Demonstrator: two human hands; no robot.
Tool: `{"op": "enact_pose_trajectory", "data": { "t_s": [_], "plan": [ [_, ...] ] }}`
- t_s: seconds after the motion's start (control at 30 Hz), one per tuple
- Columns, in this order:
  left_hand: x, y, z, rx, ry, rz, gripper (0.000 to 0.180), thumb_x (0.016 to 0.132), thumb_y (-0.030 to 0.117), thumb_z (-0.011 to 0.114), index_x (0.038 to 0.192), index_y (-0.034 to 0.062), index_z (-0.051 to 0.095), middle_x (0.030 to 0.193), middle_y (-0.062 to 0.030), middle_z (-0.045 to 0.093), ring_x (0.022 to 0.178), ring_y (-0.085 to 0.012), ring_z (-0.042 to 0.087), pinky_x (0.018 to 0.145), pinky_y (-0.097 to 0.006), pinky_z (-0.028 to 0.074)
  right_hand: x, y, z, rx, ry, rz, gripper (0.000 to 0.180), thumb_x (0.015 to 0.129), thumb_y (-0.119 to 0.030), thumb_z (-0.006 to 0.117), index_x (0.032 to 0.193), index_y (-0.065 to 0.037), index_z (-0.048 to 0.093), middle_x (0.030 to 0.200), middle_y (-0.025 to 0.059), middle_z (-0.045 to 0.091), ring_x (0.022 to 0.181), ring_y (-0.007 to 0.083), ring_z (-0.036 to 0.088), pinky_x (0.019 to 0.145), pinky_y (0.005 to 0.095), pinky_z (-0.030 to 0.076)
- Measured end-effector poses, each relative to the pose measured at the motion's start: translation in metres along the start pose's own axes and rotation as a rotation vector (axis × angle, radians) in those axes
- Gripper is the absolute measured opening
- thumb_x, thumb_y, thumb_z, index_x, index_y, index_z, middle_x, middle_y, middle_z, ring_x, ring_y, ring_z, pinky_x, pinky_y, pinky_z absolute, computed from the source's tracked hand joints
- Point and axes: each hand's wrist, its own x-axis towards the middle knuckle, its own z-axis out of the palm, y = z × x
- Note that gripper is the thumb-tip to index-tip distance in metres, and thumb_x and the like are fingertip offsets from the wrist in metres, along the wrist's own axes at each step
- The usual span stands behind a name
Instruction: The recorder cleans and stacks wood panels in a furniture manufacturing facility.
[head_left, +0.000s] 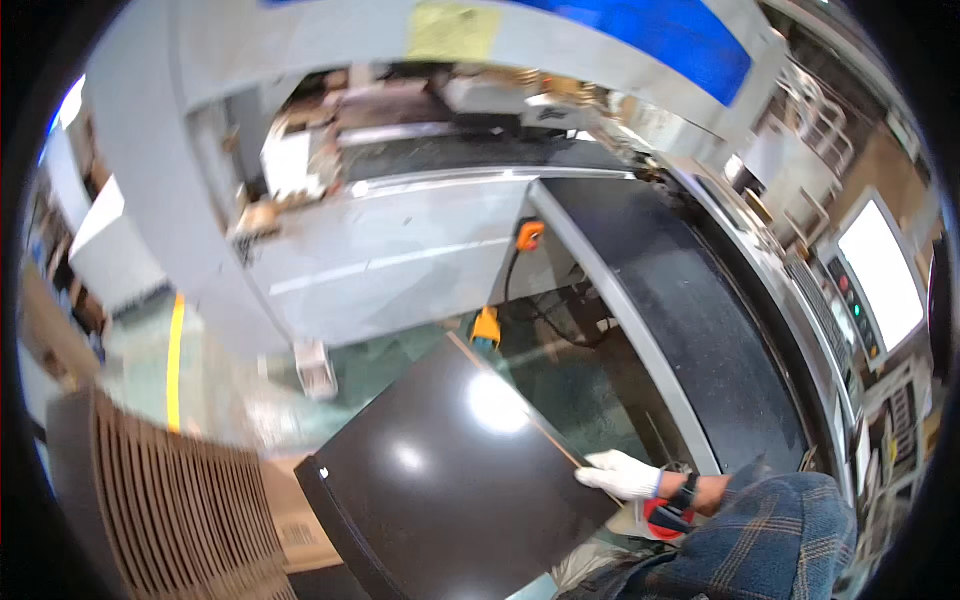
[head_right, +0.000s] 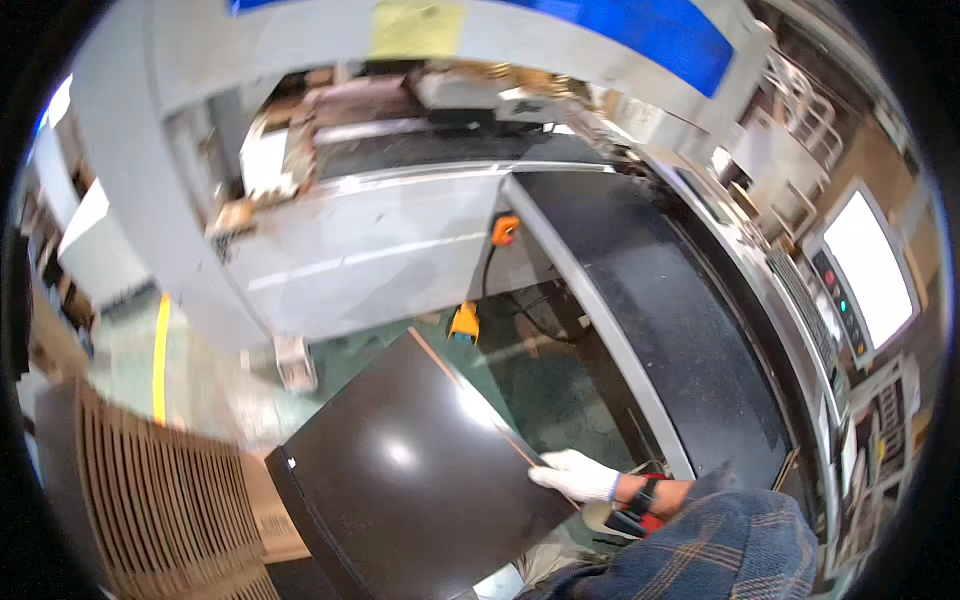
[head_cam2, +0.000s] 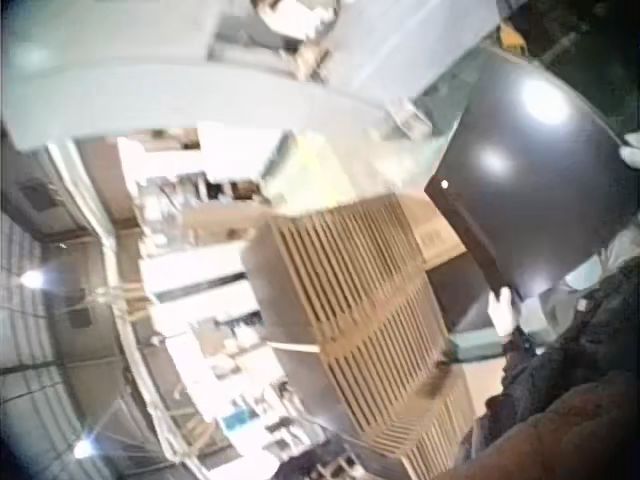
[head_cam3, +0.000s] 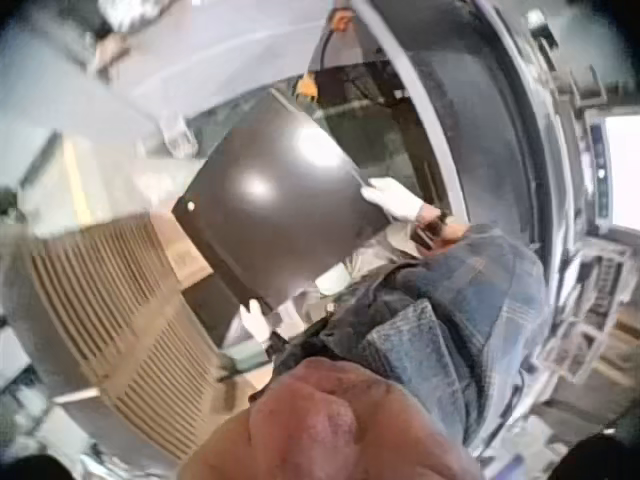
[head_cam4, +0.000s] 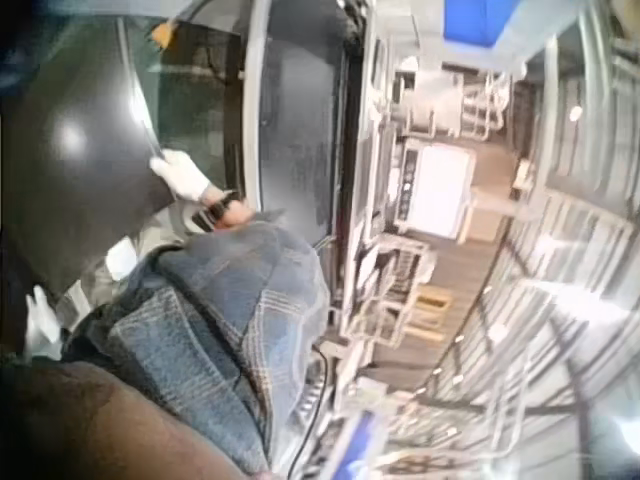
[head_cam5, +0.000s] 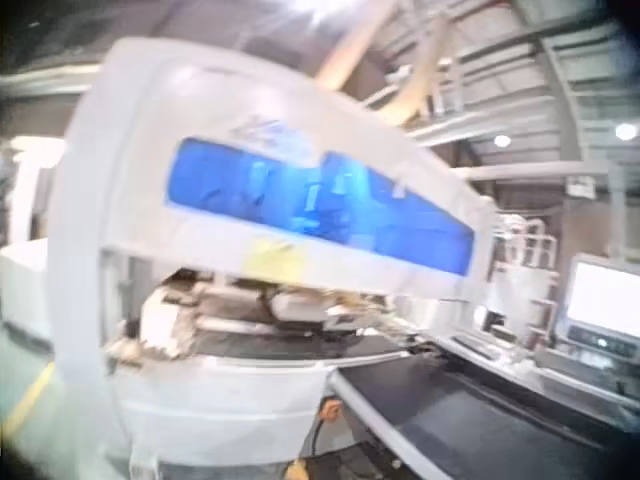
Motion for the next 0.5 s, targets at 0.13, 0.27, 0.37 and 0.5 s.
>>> {"op": "enact_pose_trajectory", "data": {
  "t_s": [0.13, 0.27, 0.37, 0.5],
  "plan": [
    [0.016, 0.193, 0.038, -0.086, -0.332, 0.272, 0.051, 0.096, 0.021, 0.065, 0.138, -0.0085, 0.060, 0.122, -0.0190, 0.070, 0.105, -0.0311, 0.064, 0.095, -0.040, 0.051, -0.078, 0.080, -0.084, 0.412, -0.178, -0.083, 0.047, 0.103, -0.046, 0.066, 0.112, -0.001, 0.071, 0.090, -0.0017, 0.063, 0.087, 0.0101, 0.055, 0.078, 0.0310, 0.047],
    [0.028, 0.350, 0.117, -0.010, -0.626, 0.553, 0.049, 0.095, 0.029, 0.073, 0.134, -0.0003, 0.066, 0.125, -0.0149, 0.069, 0.112, -0.0301, 0.065, 0.100, -0.043, 0.052, -0.052, 0.107, -0.132, 1.167, 0.093, -0.130, 0.049, 0.097, -0.022, 0.077, 0.138, -0.003, 0.061, 0.118, 0.0023, 0.069, 0.101, 0.0135, 0.066, 0.085, 0.0311, 0.056],
    [0.087, 0.445, 0.196, -0.048, -0.698, 0.635, 0.030, 0.096, 0.013, 0.061, 0.119, -0.0028, 0.071, 0.100, -0.0032, 0.072, 0.088, -0.0123, 0.064, 0.081, -0.030, 0.053, -0.042, 0.098, -0.170, 1.319, 0.149, -0.204, 0.052, 0.094, -0.014, 0.076, 0.141, -0.002, 0.057, 0.122, 0.0069, 0.068, 0.107, 0.0178, 0.069, 0.091, 0.0376, 0.061],
    [0.130, 0.579, 0.306, -0.605, -1.142, 0.279, 0.057, 0.106, 0.046, 0.060, 0.141, -0.0001, 0.058, 0.135, -0.0162, 0.067, 0.118, -0.0383, 0.065, 0.107, -0.056, 0.050, -0.033, 0.055, -0.190, 1.619, 0.368, -0.230, 0.039, 0.093, -0.012, 0.074, 0.129, -0.003, 0.063, 0.113, 0.0083, 0.072, 0.104, 0.0216, 0.072, 0.091, 0.0410, 0.062]
  ]
}}
